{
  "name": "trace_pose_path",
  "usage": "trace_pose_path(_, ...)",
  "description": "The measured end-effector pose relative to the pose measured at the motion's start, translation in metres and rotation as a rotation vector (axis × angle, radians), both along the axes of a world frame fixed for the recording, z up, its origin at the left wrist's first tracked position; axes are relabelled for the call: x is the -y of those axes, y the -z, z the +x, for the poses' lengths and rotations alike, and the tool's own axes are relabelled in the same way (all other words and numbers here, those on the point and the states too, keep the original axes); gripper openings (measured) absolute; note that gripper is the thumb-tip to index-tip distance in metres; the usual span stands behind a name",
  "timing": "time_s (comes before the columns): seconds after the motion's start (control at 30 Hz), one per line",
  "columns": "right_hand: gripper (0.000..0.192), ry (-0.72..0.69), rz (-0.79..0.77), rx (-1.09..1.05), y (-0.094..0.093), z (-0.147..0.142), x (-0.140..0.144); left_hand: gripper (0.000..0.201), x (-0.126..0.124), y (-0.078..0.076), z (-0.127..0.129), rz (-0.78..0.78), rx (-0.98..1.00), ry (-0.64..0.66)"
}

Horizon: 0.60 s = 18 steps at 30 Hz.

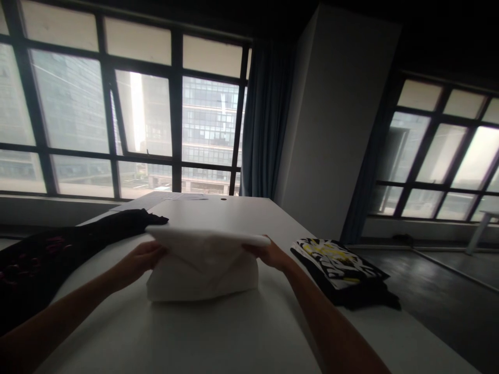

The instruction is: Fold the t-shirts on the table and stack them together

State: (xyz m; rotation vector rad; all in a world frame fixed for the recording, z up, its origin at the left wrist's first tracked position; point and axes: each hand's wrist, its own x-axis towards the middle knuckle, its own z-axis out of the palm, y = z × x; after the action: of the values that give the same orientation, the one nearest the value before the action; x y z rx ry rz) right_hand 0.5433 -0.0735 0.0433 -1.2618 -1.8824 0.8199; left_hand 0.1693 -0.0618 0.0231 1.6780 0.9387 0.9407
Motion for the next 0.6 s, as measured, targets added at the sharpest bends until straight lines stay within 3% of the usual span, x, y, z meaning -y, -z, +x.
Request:
trace_pose_path(0.07,0.052,0.217,-0.004,-0.065,0.017,-0.010,-0.016,0.084,-0.013,0.013,0.003,-0.042,0.082,-0.163)
trace_pose_path(0.13,0.058,0.322,-0.066,0.007,0.036,-0.016,-0.029,0.095,-0.025,0.028,0.001,-0.093,0.033,-0.274)
trace_pose_path(0.2,0.064,0.334,-0.107,0.109,0.051,-0.018,-0.037,0.102,-0.035,0.042,-0.003,-0.081,-0.128,-0.315)
trace_pose_path(0.27,0.060,0.297,-0.111,0.174,0.060,-0.018,-0.039,0.095,-0.039,0.050,-0.006,0.005,-0.285,-0.311)
trace_pose_path(0.37,0.045,0.276,-0.072,0.218,0.058,-0.016,-0.036,0.079,-0.035,0.048,-0.003,0.133,-0.423,-0.284)
trace_pose_path(0.47,0.039,0.310,0.036,0.245,0.048,-0.018,-0.031,0.074,-0.026,0.039,0.004,0.218,-0.438,-0.281)
trace_pose_path(0.6,0.038,0.324,0.063,0.410,0.043,-0.022,-0.022,0.067,-0.020,0.035,0.006,0.206,-0.592,-0.299)
